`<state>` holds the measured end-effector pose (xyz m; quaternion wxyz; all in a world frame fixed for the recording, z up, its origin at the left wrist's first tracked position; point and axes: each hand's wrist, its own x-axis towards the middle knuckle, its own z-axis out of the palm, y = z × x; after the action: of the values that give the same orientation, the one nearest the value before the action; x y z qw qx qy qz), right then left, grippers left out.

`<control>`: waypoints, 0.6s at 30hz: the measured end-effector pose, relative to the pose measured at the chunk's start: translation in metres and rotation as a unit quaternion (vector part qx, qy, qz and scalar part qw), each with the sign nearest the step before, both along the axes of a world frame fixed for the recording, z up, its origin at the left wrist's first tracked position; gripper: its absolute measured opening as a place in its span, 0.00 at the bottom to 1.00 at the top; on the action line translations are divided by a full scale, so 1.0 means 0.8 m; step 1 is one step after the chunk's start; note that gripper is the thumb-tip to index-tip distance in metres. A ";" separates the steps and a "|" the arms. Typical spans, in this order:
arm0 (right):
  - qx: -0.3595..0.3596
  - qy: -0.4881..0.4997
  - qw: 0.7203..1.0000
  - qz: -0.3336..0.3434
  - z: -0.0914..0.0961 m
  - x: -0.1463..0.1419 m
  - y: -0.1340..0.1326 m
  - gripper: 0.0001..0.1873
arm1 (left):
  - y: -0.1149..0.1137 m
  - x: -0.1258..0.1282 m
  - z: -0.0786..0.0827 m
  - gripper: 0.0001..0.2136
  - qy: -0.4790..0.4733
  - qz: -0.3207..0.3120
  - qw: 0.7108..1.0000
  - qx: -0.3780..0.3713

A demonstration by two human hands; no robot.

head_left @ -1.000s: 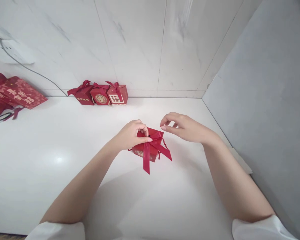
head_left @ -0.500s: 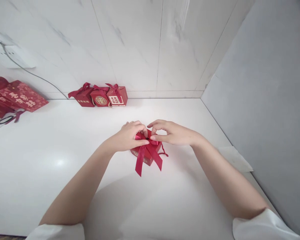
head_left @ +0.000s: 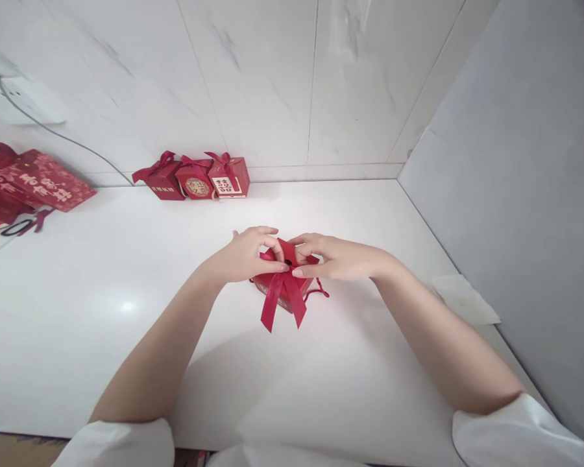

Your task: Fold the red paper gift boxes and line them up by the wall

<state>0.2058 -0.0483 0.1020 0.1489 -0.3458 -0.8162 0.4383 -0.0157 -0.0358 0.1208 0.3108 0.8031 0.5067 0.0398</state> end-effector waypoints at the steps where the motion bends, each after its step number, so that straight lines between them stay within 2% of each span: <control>1: -0.005 0.007 1.000 0.005 -0.002 -0.001 0.001 0.14 | -0.001 0.000 0.000 0.11 0.004 -0.004 1.000 0.007; 3: -0.014 0.028 1.000 0.005 -0.006 -0.002 0.003 0.13 | -0.002 0.000 0.000 0.11 0.007 -0.011 1.000 0.019; 7: -0.020 0.031 0.999 -0.040 -0.009 0.003 0.006 0.11 | -0.002 0.001 -0.001 0.09 -0.015 -0.038 0.999 0.028; 11: -0.023 -0.001 1.000 -0.018 -0.002 0.005 0.004 0.09 | -0.004 0.002 -0.001 0.08 -0.026 -0.076 0.996 0.037; 18: -0.030 -0.002 0.999 -0.028 0.000 0.003 0.004 0.07 | -0.007 0.006 0.002 0.07 -0.023 -0.124 0.991 0.034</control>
<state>0.2082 -0.0451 0.1019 0.1494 -0.3740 -0.7926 0.4578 -0.0112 -0.0411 0.1222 0.2973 0.8688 0.3943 0.0371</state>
